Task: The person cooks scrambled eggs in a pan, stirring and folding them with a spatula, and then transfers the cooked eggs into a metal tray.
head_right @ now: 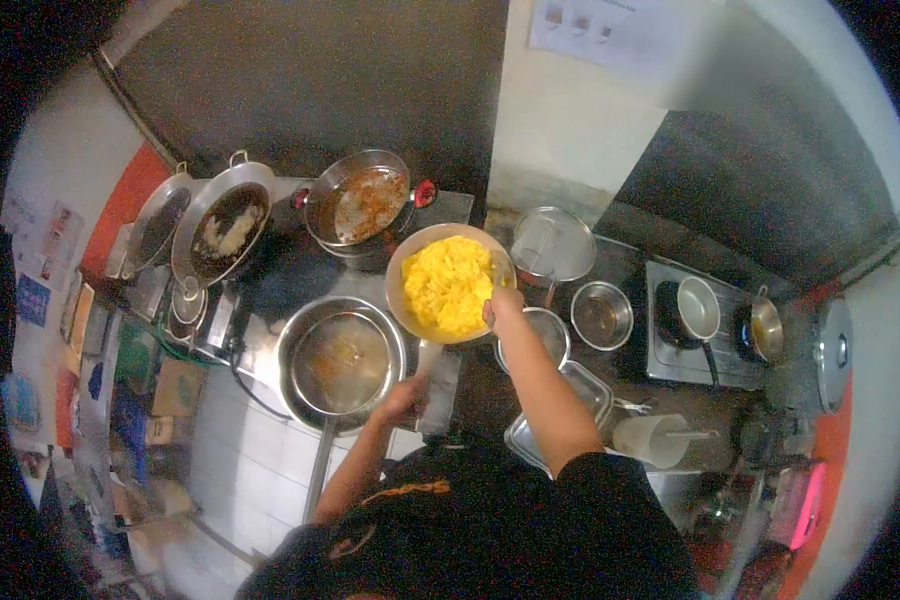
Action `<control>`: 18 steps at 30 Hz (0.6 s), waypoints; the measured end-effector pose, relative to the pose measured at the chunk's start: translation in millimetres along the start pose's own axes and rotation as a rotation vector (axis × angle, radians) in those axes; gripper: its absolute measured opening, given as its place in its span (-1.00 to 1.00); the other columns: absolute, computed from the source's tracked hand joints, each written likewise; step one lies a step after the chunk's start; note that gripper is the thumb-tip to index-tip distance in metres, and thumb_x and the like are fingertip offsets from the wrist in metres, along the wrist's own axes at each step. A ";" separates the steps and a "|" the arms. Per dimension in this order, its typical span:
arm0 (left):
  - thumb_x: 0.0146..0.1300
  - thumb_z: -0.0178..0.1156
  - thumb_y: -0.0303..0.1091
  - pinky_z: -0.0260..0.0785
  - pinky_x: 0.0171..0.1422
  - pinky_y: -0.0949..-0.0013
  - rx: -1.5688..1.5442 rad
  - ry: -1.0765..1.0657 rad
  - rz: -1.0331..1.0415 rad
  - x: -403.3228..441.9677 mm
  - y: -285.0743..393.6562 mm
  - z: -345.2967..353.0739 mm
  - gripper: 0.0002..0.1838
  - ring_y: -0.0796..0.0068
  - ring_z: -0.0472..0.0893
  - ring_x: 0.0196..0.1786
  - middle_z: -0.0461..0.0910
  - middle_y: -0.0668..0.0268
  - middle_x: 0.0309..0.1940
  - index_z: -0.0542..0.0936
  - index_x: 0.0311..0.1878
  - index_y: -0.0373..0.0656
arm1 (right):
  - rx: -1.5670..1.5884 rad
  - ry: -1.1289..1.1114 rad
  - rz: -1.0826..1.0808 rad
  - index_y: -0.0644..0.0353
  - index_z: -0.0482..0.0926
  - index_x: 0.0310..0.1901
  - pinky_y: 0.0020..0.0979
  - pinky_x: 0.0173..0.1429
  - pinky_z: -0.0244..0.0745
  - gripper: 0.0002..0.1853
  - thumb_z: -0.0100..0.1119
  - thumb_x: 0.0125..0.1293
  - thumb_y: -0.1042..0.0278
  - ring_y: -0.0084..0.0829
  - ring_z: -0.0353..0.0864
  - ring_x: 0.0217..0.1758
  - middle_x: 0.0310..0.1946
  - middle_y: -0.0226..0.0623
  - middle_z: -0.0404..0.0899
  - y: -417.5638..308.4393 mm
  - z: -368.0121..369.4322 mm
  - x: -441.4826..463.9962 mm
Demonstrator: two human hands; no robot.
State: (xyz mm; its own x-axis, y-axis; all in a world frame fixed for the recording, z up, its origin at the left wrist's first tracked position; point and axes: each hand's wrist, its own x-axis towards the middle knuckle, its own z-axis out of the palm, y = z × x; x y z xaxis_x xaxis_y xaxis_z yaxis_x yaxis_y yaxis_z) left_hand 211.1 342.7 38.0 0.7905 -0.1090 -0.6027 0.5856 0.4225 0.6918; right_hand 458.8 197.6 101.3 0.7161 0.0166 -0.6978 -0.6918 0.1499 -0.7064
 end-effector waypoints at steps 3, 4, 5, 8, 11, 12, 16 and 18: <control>0.34 -0.07 0.17 0.13 -0.58 0.44 -0.096 -0.075 -0.038 7.4 -6.1 -8.5 -0.59 0.57 0.24 -0.67 0.23 0.44 -0.65 0.31 -0.32 0.00 | -0.545 -0.144 -0.046 0.25 0.41 -0.25 -0.35 -0.73 0.15 -0.79 0.03 0.29 0.26 -0.45 0.23 -0.82 -0.73 -0.34 0.28 -0.9 1.9 47.1; 0.34 -0.06 0.17 0.13 -0.58 0.45 -0.081 -0.049 -0.037 3.0 -2.0 -5.3 -0.59 0.57 0.24 -0.67 0.23 0.44 -0.65 0.31 -0.31 0.00 | -0.542 -0.274 0.003 0.22 0.40 -0.22 -0.37 -0.73 0.14 -0.81 0.01 0.31 0.26 -0.48 0.23 -0.82 -0.73 -0.37 0.27 -9.5 -1.7 48.9; 0.34 -0.06 0.17 0.13 -0.58 0.45 -0.068 -0.026 -0.036 0.5 2.1 -0.8 -0.59 0.57 0.23 -0.67 0.23 0.44 -0.65 0.31 -0.31 0.00 | -0.539 -0.400 0.052 0.18 0.40 -0.18 -0.39 -0.73 0.14 -0.82 -0.01 0.32 0.27 -0.50 0.22 -0.81 -0.73 -0.40 0.27 -22.2 -7.3 52.1; 0.33 -0.04 0.17 0.11 -0.60 0.46 -0.076 -0.013 -0.036 4.9 -1.8 -1.2 -0.59 0.57 0.22 -0.69 0.23 0.44 -0.66 0.32 -0.28 -0.01 | -0.802 -0.618 0.072 0.08 0.39 0.09 -0.37 -0.64 0.24 -0.70 -0.04 0.34 0.30 -0.50 0.35 -0.73 -0.65 -0.38 0.40 -53.4 -15.4 52.6; 0.33 -0.03 0.16 0.09 -0.62 0.46 -0.094 -0.010 -0.023 4.1 -2.0 -2.2 -0.60 0.57 0.21 -0.69 0.23 0.45 -0.67 0.33 -0.23 -0.02 | -1.458 -0.599 -0.427 0.13 0.39 0.16 -0.25 -0.52 0.38 -0.60 -0.05 0.27 0.41 -0.33 0.51 -0.61 -0.56 -0.19 0.52 -63.9 -1.6 -0.9; 0.33 -0.02 0.15 0.09 -0.62 0.46 -0.101 -0.007 -0.019 3.0 -2.1 -0.6 -0.60 0.57 0.21 -0.70 0.23 0.45 -0.67 0.33 -0.21 -0.03 | -1.707 -0.603 -0.721 0.16 0.42 0.14 -0.21 -0.46 0.43 -0.60 -0.05 0.23 0.44 -0.26 0.56 -0.55 -0.52 -0.11 0.56 -43.7 -3.0 -7.1; 0.33 -0.02 0.13 0.09 -0.63 0.45 -0.096 0.048 -0.043 11.4 -7.9 -3.8 -0.59 0.57 0.22 -0.70 0.25 0.44 -0.68 0.36 -0.17 -0.06 | -1.693 -0.375 -0.668 0.18 0.48 0.11 -0.09 -0.21 0.51 -0.54 -0.08 0.11 0.51 0.00 0.64 -0.28 -0.34 0.13 0.59 33.1 -9.7 10.5; 0.34 -0.03 0.12 0.10 -0.63 0.45 -0.044 0.065 -0.021 2.2 -0.5 2.9 -0.59 0.57 0.22 -0.70 0.26 0.44 -0.67 0.38 -0.16 -0.08 | -1.661 -0.365 -0.716 0.14 0.53 0.05 -0.09 -0.17 0.50 -0.59 -0.09 0.14 0.46 0.01 0.63 -0.22 -0.31 0.14 0.60 35.5 -10.6 16.0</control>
State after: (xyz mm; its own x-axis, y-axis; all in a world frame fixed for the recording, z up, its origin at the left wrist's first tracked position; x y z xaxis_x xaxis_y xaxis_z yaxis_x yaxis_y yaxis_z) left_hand 213.0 339.6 37.4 0.7638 -0.0598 -0.6426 0.5925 0.4597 0.6615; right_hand 444.8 192.7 63.8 0.7042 0.6176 -0.3504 0.5113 -0.7834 -0.3533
